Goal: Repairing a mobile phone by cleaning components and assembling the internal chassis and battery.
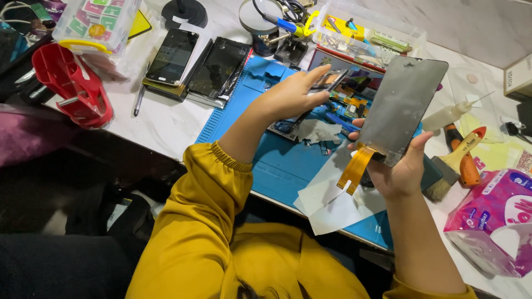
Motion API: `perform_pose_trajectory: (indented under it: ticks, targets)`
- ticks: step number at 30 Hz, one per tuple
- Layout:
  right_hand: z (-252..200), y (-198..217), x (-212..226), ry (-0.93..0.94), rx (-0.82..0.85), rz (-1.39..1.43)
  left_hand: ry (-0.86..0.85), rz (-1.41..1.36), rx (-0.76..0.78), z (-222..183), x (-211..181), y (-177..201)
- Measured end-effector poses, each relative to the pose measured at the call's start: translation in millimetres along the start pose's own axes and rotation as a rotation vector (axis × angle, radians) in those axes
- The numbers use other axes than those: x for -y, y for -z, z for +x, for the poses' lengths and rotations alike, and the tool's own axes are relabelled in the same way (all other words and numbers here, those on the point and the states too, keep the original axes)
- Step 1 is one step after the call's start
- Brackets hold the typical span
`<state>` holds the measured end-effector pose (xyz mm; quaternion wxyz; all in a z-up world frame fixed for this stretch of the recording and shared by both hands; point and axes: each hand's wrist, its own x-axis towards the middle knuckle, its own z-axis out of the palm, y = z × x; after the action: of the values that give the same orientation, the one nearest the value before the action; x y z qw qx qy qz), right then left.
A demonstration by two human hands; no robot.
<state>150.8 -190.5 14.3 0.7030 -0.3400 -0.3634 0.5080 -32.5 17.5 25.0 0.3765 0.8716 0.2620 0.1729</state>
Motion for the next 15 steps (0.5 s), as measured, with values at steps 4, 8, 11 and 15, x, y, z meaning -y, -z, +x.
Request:
perform_pose_trajectory:
  ticks: [4,8,11,15]
  targets:
    - [3.5,-1.7,8.5,-0.054,-0.164,0.0,-0.125,-0.284,0.043,2.7,-19.3,-14.9]
    - [5.7,11.5,7.8,0.022,-0.226,0.147,-0.09,-1.046,0.283,4.4,-27.9,-32.4]
    - [6.9,11.9,10.0,0.087,-0.225,0.207,-0.141,-1.334,0.388,7.7,-24.9,-42.2]
    - [5.7,13.4,10.7,0.142,-0.315,0.164,-0.165,-1.447,0.365,10.1,-25.8,-48.3]
